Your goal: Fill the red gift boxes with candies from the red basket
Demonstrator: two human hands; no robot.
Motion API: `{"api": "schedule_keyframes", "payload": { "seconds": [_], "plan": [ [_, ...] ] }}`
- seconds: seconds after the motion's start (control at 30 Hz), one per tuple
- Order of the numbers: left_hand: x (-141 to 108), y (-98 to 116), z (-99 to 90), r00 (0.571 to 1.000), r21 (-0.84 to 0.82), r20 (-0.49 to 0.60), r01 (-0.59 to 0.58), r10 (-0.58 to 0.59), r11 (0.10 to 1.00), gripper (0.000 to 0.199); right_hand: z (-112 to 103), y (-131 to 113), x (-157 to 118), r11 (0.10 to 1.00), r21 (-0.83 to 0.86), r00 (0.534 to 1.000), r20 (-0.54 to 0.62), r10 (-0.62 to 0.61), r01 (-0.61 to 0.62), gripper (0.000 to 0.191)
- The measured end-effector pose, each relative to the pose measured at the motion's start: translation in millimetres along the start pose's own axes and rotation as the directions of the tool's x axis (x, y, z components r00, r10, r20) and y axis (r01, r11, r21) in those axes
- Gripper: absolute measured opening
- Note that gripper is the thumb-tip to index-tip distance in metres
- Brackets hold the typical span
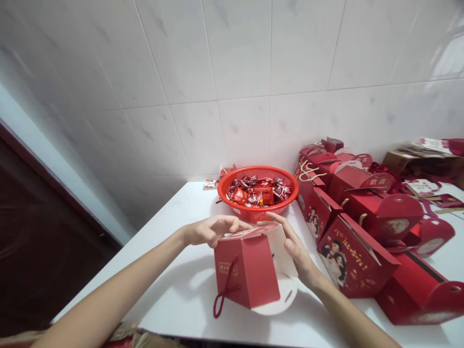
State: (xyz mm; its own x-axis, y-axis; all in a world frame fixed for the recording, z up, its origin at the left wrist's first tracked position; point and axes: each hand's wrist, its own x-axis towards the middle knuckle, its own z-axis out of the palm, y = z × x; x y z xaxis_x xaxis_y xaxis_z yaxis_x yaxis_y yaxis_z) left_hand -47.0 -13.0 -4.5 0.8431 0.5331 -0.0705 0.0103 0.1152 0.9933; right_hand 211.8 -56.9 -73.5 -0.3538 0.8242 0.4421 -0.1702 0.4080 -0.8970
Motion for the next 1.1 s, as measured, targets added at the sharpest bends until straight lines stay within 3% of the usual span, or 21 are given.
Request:
{"api": "schedule_keyframes", "payload": {
  "seconds": [0.07,0.13,0.2,0.27,0.4,0.47,0.53,0.6,0.7,0.83,0.9,1.0,1.1],
  "plan": [
    [0.4,-4.0,0.7,1.0,0.03,0.008,-0.011,0.011,1.0,0.041,1.4,-2.1,-1.0,1.0,-0.013,0.999,0.032,-0.007,0.008,0.068],
    [-0.7,-7.0,-2.7,0.998,0.094,-0.058,0.006,-0.001,0.996,0.038,3.2,-1.1,-1.1,0.997,-0.075,1.0,0.012,0.005,-0.004,0.063],
    [-0.9,-10.4,-7.1,0.976,0.205,-0.219,0.068,-0.022,0.976,0.029,4.6,2.2,-0.4,0.991,-0.133,0.998,-0.065,0.02,-0.028,0.053],
    [0.9,-13.8,-10.2,0.918,0.32,-0.397,0.13,0.009,0.938,0.022,5.5,5.8,0.8,0.988,-0.145,0.986,-0.162,0.027,-0.05,0.042],
    [7.1,-14.1,-5.4,0.804,0.483,-0.545,0.068,0.238,0.873,0.023,5.8,6.0,3.3,0.99,-0.084,0.962,-0.261,0.084,-0.11,0.034],
    [8.6,-9.7,3.2,0.745,0.558,-0.551,-0.006,0.376,0.83,0.025,5.6,3.6,4.1,0.993,-0.072,0.957,-0.283,0.072,-0.096,0.031],
    [8.9,-4.9,14.3,0.721,0.648,-0.507,-0.042,0.472,0.76,0.023,5.6,2.2,4.2,0.993,-0.083,0.957,-0.283,0.057,-0.084,0.029],
    [8.7,-2.6,25.2,0.77,0.718,-0.427,-0.03,0.475,0.695,0.024,5.6,3.2,3.9,0.99,-0.115,0.963,-0.265,0.053,-0.087,0.027],
    [9.0,-6.3,34.2,0.868,0.77,-0.341,0.039,0.36,0.637,0.028,5.0,8.6,3.6,0.981,-0.185,0.973,-0.228,0.012,-0.056,0.018],
    [8.0,-13.5,27.0,0.887,0.799,-0.354,0.121,0.298,0.589,0.029,1.9,16.9,4.9,0.967,-0.25,0.98,-0.201,0.0,-0.051,0.018],
    [5.3,-12.9,17.9,0.903,0.771,-0.348,0.123,0.251,0.625,0.04,0.1,19.6,5.7,0.949,-0.31,0.983,-0.185,-0.007,-0.052,0.019],
    [-1.6,-8.0,2.5,0.941,0.649,-0.308,0.098,0.142,0.755,0.055,-1.2,22.1,6.3,0.915,-0.402,0.989,-0.142,-0.035,-0.025,0.02],
    [-10.0,-5.0,-11.9,0.946,0.534,-0.32,0.133,0.054,0.835,0.069,-0.8,23.3,5.9,0.897,-0.442,0.992,-0.109,-0.06,0.006,0.02]
  ]
}}
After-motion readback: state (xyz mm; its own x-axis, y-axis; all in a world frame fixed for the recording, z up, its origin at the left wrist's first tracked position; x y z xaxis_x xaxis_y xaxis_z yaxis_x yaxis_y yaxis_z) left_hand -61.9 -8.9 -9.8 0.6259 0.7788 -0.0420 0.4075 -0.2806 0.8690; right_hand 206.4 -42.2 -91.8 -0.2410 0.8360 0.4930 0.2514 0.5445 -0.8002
